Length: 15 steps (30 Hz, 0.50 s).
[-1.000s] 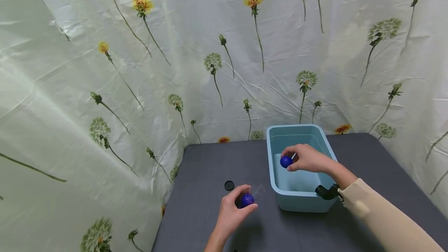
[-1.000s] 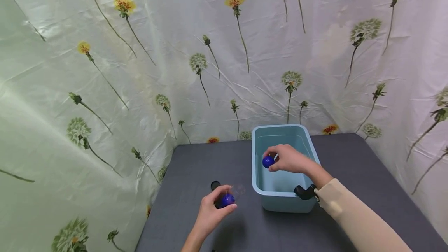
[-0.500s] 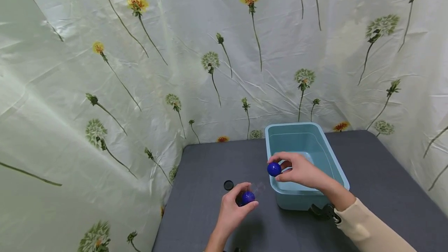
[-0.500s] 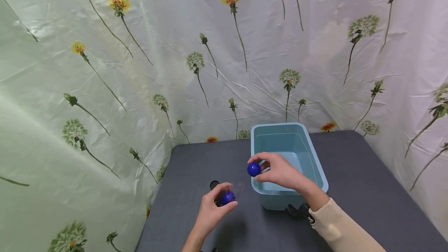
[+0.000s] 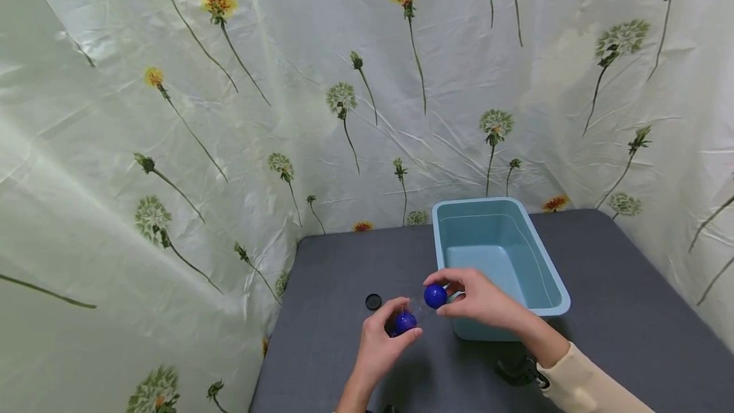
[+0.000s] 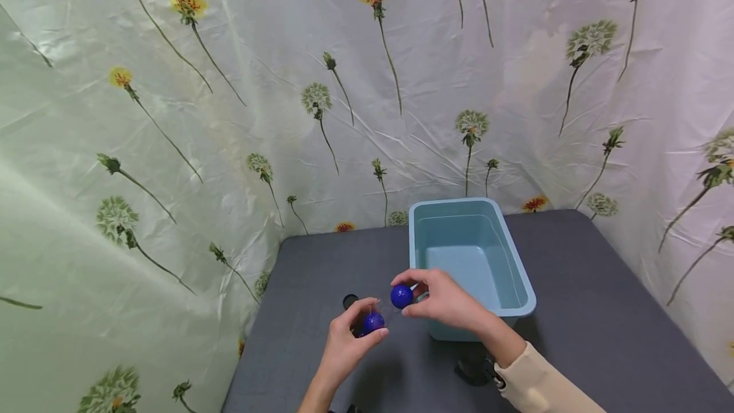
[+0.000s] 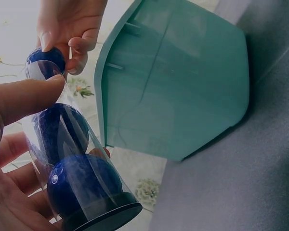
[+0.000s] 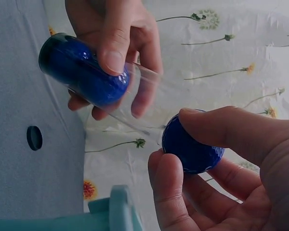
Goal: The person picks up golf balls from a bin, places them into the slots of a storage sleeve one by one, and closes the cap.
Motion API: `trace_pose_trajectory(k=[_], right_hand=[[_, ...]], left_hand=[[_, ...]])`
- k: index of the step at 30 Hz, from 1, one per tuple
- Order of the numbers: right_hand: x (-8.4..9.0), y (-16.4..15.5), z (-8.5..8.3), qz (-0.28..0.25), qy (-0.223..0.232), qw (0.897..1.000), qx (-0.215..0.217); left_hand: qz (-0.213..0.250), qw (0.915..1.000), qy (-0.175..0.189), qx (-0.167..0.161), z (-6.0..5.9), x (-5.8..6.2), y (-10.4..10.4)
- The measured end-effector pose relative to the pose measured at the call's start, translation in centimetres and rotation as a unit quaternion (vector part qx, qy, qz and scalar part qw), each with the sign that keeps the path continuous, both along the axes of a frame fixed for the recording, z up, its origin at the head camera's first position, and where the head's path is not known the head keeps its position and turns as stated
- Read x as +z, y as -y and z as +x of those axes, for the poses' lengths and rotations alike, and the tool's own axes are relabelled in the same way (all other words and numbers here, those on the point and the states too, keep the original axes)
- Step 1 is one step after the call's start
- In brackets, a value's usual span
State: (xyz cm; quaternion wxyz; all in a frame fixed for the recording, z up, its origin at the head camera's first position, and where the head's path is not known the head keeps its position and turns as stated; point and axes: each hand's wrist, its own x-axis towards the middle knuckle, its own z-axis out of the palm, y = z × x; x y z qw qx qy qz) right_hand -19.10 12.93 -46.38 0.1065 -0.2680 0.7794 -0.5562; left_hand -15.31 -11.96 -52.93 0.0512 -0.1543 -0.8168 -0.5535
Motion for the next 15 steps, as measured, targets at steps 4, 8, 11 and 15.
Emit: trace_pose_trajectory(k=[4, 8, 11, 15], right_hand=[[-0.3, 0.38, 0.27, -0.003, 0.005, 1.0, -0.004], [-0.52, 0.65, 0.5, 0.001, 0.009, 1.0, -0.008], [-0.71, 0.72, 0.6, 0.003, 0.014, 1.0, -0.011], [-0.95, 0.75, 0.72, 0.002, 0.023, 1.0, -0.012]], left_hand=[[0.0, 1.0, 0.005, -0.004, 0.08, 0.07, 0.01], [-0.001, 0.9999, 0.013, -0.005, 0.18, 0.05, 0.01], [-0.004, 0.9998, 0.017, -0.004, 0.23, -0.03, 0.02], [-0.009, 0.9997, 0.023, -0.002, 0.22, -0.23, 0.04]])
